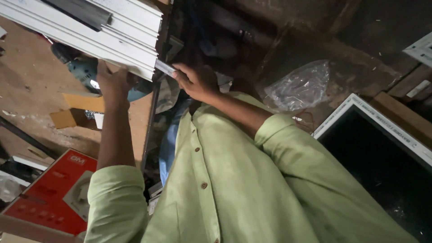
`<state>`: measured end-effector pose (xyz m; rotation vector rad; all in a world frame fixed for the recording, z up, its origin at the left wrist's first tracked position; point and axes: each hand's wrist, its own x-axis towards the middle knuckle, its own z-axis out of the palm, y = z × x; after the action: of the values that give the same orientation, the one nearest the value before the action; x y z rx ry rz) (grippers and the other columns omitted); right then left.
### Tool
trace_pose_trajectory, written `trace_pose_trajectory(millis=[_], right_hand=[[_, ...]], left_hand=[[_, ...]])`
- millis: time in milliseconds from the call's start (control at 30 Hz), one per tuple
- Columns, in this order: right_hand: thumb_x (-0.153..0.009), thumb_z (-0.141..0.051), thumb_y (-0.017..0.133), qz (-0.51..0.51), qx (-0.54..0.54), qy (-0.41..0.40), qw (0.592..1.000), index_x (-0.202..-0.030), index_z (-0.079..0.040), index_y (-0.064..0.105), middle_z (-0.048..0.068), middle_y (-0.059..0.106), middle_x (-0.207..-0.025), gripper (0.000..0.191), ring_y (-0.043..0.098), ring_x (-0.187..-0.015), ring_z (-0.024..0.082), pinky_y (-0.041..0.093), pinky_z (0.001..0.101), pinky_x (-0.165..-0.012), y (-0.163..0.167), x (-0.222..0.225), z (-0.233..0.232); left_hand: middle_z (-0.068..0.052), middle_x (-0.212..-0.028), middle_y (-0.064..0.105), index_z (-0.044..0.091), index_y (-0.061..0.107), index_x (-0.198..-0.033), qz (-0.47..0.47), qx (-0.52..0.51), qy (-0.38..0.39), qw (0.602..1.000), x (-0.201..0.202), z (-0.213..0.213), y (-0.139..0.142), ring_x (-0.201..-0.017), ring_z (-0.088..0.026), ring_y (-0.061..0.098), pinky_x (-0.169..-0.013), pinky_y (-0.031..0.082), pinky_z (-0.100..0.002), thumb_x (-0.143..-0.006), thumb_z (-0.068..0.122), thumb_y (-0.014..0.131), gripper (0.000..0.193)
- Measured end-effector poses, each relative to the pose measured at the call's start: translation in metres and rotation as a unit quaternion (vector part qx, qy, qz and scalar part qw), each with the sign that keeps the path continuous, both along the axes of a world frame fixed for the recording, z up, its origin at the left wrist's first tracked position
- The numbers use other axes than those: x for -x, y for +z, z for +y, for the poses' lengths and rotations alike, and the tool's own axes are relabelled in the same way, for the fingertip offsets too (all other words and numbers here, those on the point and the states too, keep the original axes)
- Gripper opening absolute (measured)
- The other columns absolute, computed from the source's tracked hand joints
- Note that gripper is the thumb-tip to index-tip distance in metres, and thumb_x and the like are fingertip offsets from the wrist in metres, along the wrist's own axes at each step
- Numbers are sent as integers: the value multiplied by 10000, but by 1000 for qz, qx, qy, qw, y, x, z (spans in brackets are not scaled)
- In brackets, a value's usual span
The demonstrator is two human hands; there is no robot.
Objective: The person inserts a metal strip into a white profile and then uses a power drill to drive screws into the profile. The person handles the profile, metal strip, and drill throughout the clip.
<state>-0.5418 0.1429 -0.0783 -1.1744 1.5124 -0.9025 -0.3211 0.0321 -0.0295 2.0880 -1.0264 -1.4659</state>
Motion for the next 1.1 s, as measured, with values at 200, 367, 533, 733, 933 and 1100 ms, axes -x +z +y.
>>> trace_pose_trajectory(millis=[200,367,533,733,933,1100], right_hand=[[-1016,-425,640,58,6,-28,998,-1230,-174,717,80,706,-719,339,713,-612,251,531,384,-558,-16,-13,1],[-1055,-405,636,17,38,-53,998,-1284,-143,689,85,758,-860,352,743,-671,231,567,355,-608,-19,-19,3],[-1006,-411,634,-129,-75,-8,989,-1327,-112,657,36,774,-778,439,728,-568,124,567,307,-515,-14,-16,6],[-1011,-434,637,-168,-140,25,975,-1318,-129,630,2,719,-708,432,678,-535,103,542,297,-510,-11,-9,-6],[-1084,-355,616,-78,70,45,993,-1225,-86,599,88,673,-814,305,678,-717,173,526,346,-646,-17,-3,-15],[-1080,-302,638,-162,47,86,982,-1190,-62,599,127,643,-808,267,643,-707,219,510,371,-653,-22,6,-33]], left_hand=[[-143,-1198,661,41,418,-1433,-10,-13,9,1000,-5,0,0,-904,-227,757,-658,664,-330,-987,-28,599,486],[-163,-1206,654,59,357,-1517,4,-12,21,1000,-12,4,-7,-912,-230,726,-681,649,-342,-1000,-24,611,583],[-139,-1242,648,78,320,-1539,-9,-17,14,1000,-13,4,-7,-939,-207,749,-706,677,-338,-988,-16,609,630],[-154,-1206,680,60,288,-1558,-29,-25,9,999,-11,6,-4,-895,-208,758,-689,672,-325,-1006,-1,608,641],[-163,-1263,661,25,334,-1538,-22,-32,11,999,-8,6,-3,-977,-224,783,-743,673,-344,-1006,-2,601,595],[-162,-1277,642,84,222,-1582,-21,-40,27,999,-6,6,-4,-986,-235,761,-767,703,-355,-1005,6,593,691]])
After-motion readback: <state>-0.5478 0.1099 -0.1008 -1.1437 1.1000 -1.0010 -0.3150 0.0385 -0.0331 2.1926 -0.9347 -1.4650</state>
